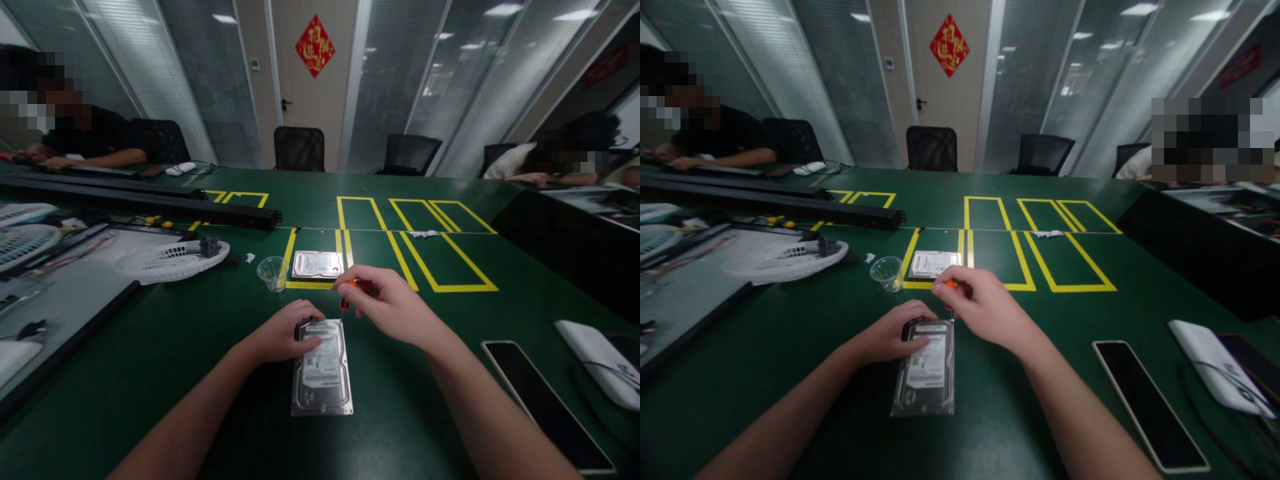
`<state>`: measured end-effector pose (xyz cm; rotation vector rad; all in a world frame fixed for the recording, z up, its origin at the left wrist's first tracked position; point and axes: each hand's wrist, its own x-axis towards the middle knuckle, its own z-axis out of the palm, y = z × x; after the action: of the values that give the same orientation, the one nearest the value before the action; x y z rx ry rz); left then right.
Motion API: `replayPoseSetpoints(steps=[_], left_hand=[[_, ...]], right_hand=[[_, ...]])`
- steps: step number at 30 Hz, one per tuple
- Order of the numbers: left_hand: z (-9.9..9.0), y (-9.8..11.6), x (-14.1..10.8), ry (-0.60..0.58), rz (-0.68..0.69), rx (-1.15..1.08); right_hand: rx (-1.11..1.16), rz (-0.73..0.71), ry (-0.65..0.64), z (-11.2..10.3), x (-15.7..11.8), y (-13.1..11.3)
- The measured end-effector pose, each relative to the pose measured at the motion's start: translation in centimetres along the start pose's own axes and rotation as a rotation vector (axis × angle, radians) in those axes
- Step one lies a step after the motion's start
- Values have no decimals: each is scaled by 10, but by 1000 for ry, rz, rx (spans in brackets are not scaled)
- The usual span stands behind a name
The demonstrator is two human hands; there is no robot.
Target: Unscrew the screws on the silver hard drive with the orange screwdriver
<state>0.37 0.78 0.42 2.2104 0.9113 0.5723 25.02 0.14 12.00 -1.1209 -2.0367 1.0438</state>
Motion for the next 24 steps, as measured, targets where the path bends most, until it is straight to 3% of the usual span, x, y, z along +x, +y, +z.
replayPoseSetpoints(steps=[8,24], left_hand=[[0,0,0,-2,1,-4],[0,-1,0,-4,14,4]], right_hand=[[30,42,3,-1,-1,0],[-35,-46,14,1,-3,-1]])
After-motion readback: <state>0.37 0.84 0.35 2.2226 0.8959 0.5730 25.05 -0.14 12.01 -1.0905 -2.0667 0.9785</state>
